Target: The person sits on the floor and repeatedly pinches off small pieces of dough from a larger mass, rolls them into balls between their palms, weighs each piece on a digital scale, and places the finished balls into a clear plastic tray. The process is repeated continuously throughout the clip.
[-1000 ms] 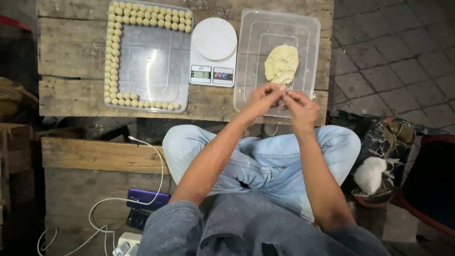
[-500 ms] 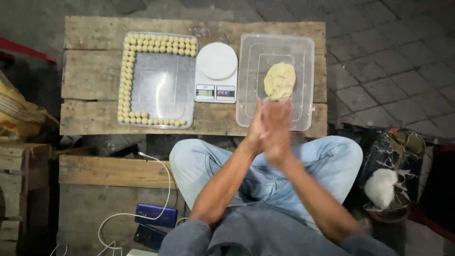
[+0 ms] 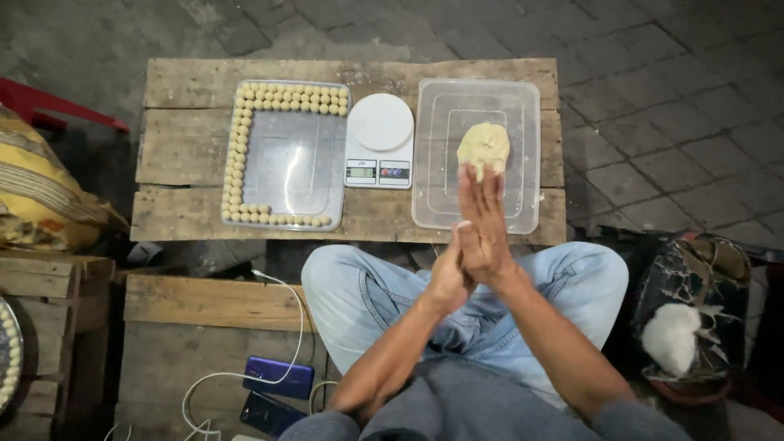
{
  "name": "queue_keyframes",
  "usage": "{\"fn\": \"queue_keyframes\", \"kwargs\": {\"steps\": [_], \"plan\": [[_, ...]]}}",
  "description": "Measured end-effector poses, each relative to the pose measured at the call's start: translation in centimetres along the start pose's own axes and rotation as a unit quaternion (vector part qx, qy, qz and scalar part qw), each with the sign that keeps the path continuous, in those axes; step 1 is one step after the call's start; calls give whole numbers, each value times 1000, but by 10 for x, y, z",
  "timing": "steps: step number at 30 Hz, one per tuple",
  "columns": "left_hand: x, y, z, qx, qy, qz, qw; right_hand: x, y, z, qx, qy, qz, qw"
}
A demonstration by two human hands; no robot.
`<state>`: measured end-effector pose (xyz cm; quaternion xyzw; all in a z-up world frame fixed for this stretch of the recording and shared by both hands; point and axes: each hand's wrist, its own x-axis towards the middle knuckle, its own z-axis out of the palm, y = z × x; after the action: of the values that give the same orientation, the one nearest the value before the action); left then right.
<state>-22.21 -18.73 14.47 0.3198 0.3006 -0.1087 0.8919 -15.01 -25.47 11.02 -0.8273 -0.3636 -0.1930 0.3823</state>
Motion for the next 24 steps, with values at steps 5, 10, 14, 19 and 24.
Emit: {"fn": "queue_keyframes", "kwargs": {"steps": [5,10,14,19,24], "plan": [[63,6,-62,-341,-338,-101,872,-12,-49,23,-50,-58,-52,996],[32,-34,-50,-158,-34,-52,985,5,-8,19,-153,-7,-122,981],[33,-41,-36,-173,-70,-25,982,-20,-38,32,-126,-69,-51,988],[28,-34,-48,-201,-86,16,976,-15,-17,2,-14,-26,5,1000],[44,-30,-54,-207,24,-5,978,-48,-24,18,-98,-96,-43,990]]}}
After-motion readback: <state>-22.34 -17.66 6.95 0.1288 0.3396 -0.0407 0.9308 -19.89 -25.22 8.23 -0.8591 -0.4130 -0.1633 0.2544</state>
